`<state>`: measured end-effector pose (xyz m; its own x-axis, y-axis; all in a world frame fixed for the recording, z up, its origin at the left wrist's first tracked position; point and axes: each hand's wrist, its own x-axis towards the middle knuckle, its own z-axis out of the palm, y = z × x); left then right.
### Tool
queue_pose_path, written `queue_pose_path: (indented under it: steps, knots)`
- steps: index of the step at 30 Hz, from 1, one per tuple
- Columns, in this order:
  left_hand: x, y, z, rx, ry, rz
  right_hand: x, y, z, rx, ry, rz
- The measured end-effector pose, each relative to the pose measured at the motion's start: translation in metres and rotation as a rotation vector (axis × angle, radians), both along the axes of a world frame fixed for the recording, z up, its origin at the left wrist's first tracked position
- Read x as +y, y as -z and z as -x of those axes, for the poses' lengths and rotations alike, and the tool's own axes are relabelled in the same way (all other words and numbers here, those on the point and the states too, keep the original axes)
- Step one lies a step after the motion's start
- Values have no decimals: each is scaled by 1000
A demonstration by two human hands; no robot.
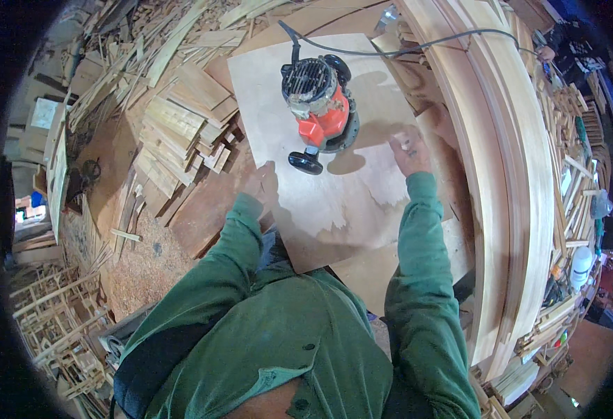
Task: Use a handheld router to shape or cut the edges of a wooden board.
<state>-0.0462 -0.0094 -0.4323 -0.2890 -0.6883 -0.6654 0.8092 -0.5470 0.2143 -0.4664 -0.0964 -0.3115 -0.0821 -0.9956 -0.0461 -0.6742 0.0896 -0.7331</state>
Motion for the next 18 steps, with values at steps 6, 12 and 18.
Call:
queue_pose_path:
  steps: [6,12,18]
  knots:
    - [-2,-60,-9,-203,179,245,86,-68,-36,-130,-178,161]
    - [-13,-192,32,-515,30,358,154,-176,-66,-346,-317,-142]
    - [-40,-269,65,-651,23,603,192,-259,-69,-326,-569,-65]
